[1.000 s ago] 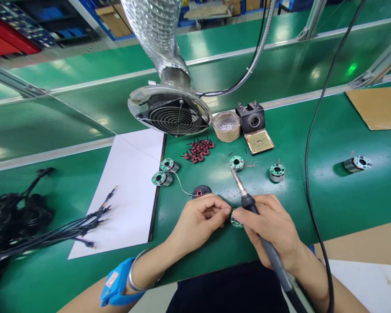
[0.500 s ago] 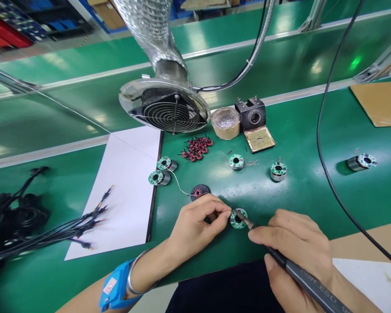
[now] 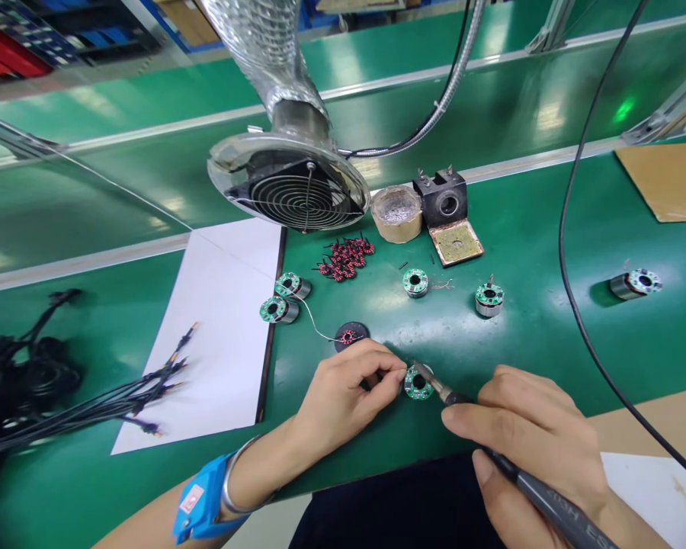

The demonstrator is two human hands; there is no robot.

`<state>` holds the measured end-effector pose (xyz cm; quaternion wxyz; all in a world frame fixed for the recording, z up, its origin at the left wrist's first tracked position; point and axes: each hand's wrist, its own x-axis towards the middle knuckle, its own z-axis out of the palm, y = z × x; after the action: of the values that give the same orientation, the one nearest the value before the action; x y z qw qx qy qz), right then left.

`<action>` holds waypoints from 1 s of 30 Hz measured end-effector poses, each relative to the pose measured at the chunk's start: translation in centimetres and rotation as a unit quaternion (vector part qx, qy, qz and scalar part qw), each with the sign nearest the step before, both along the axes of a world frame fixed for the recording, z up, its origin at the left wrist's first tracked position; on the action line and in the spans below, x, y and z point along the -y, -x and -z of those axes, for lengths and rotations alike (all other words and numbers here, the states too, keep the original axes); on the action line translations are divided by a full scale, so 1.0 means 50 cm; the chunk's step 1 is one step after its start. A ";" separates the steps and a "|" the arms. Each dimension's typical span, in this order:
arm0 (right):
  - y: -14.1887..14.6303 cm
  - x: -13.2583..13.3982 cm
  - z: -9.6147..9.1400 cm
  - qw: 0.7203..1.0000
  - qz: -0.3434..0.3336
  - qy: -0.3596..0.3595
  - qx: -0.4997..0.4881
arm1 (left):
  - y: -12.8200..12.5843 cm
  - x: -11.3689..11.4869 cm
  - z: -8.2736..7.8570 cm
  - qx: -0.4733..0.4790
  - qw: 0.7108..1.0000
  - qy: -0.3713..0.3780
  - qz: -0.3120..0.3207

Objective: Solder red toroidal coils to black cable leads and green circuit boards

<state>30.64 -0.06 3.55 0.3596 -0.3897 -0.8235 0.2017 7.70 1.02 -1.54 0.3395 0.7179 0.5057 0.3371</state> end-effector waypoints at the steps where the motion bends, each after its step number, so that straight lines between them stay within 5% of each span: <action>1: -0.003 0.000 0.001 1.000 0.000 0.002 0.010 | 0.001 0.000 0.000 -0.002 1.000 0.003 0.002; 14: 0.051 -0.018 0.128 0.998 -0.058 -0.002 0.026 | 0.013 -0.016 -0.024 -0.070 0.989 0.118 0.059; 17: 0.049 -0.019 0.134 0.999 -0.036 -0.023 0.018 | 0.020 -0.022 -0.030 -0.029 0.972 0.223 0.070; 21: 0.066 -0.015 0.132 0.998 -0.017 -0.049 0.026 | 0.024 -0.029 -0.033 0.157 0.919 0.358 0.051; 26: 0.117 -0.004 0.112 0.994 0.002 -0.110 -0.026 | 0.020 -0.027 -0.032 0.255 0.886 0.387 0.024; 30: 0.127 -0.004 0.103 0.992 0.037 -0.108 -0.048 | 0.022 -0.018 -0.030 0.250 0.897 0.365 0.000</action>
<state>24.27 0.14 -1.62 0.4455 -0.3688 -0.8074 0.1164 6.61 1.91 -0.02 0.6933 0.4353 0.4915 0.2972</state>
